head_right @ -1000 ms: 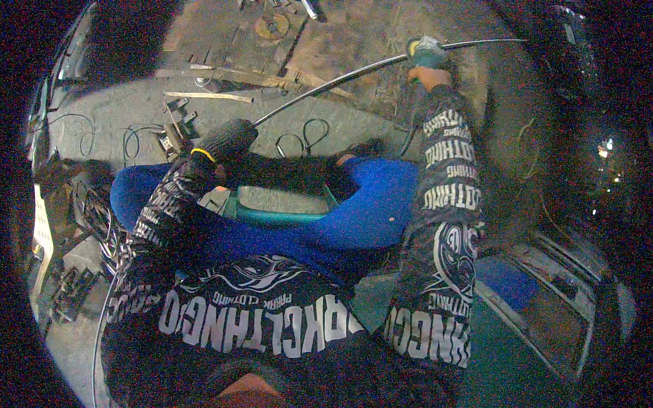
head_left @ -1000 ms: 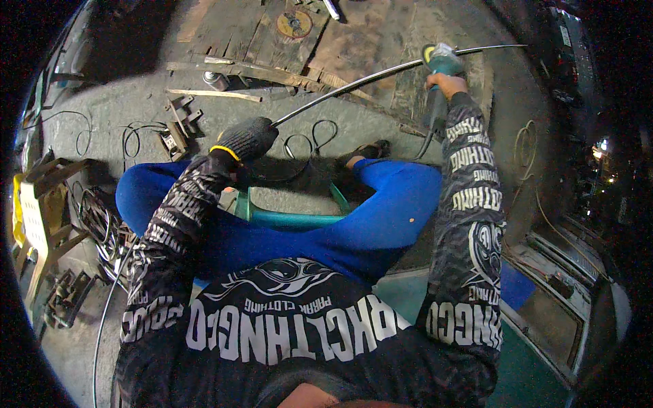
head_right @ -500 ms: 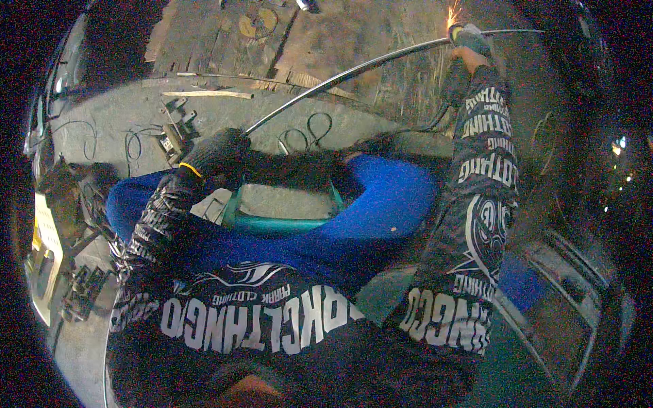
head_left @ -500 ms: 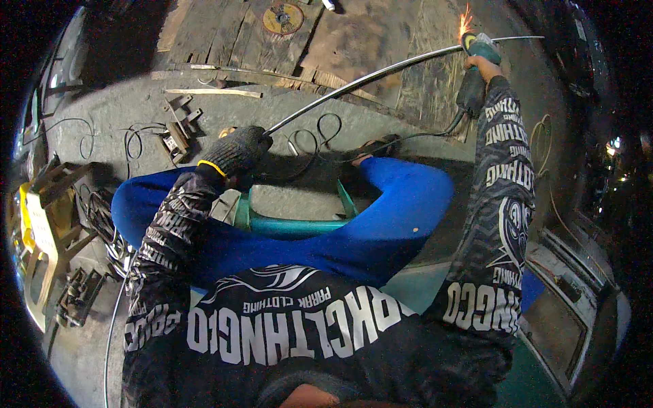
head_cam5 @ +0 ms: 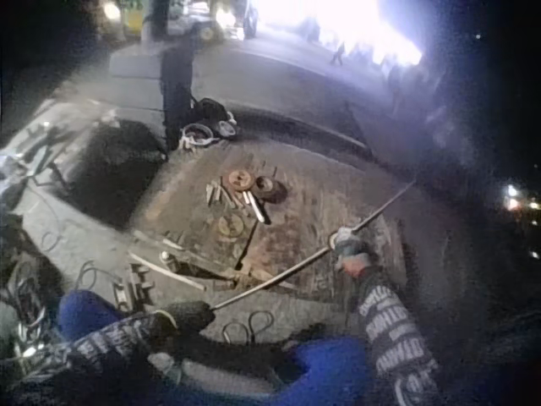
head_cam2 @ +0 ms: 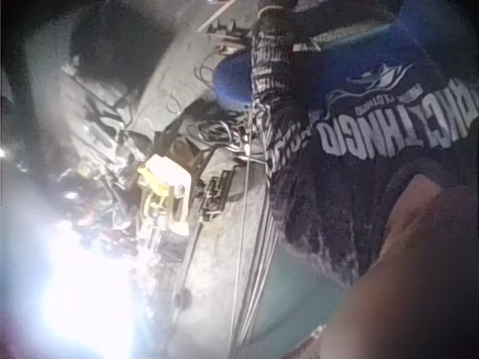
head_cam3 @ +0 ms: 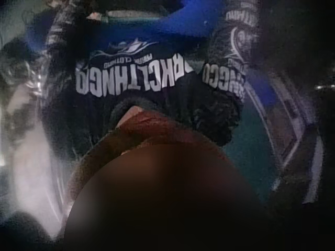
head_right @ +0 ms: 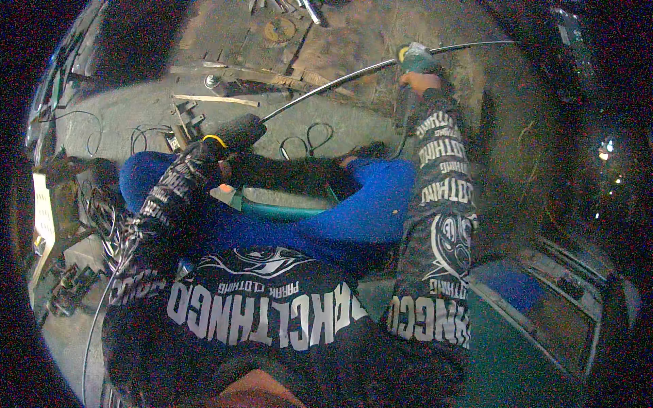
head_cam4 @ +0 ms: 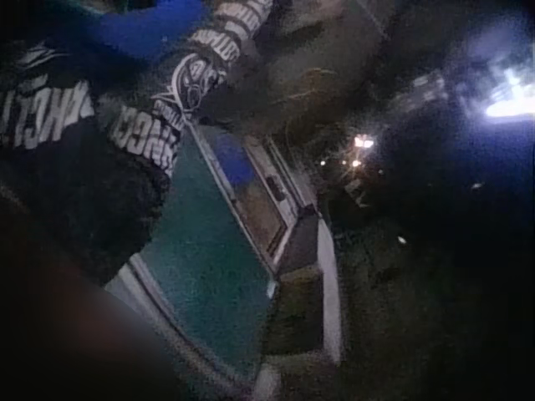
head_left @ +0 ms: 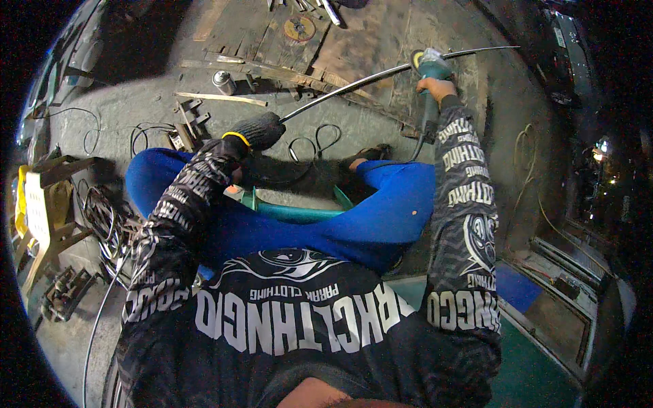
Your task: The person sits cross-legged on the floor and uses an angle grinder to smooth a long metal rod. They hold the rod with their left hand and move the grinder along its length, producing sparks. The person briefly pauses to look around before resuming the grinding.
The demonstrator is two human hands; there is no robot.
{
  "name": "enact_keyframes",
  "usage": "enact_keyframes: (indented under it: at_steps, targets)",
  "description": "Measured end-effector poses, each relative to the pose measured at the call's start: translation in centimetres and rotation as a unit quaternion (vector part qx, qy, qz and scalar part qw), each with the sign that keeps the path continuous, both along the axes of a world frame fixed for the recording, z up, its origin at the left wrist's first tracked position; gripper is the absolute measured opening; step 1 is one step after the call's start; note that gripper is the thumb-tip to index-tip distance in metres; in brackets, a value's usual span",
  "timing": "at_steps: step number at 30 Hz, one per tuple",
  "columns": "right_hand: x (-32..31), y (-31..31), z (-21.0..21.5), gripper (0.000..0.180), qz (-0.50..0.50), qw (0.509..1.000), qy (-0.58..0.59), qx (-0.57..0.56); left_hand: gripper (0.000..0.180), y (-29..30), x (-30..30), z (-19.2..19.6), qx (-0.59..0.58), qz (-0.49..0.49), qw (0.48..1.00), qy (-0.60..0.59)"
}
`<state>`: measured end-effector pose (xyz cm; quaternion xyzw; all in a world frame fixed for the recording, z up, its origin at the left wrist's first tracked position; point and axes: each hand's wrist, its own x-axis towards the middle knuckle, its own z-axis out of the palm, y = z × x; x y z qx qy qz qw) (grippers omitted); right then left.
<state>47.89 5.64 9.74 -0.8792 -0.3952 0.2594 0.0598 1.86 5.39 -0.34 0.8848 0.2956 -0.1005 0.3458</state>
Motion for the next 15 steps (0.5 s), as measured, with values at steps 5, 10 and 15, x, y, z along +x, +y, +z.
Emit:
enact_keyframes:
  at_steps: [5, 10, 15]
  targets:
    - [-7.5, -1.4, 0.8, 0.056, -0.031, 0.998, -0.049, 0.01, 0.012, -0.1, -0.5, -1.5, 0.193, -0.18, 0.964, -0.031]
    - [-12.3, -2.1, 1.5, 0.057, 0.006, 1.0, -0.024, -0.012, 0.009, -0.2, -0.9, -3.9, 0.166, -0.116, 0.976, -0.077]
    - [-16.3, -3.3, 1.4, 0.058, 0.009, 1.0, -0.008, -0.001, 0.016, 0.1, -0.7, -5.1, 0.096, -0.04, 0.992, -0.065]
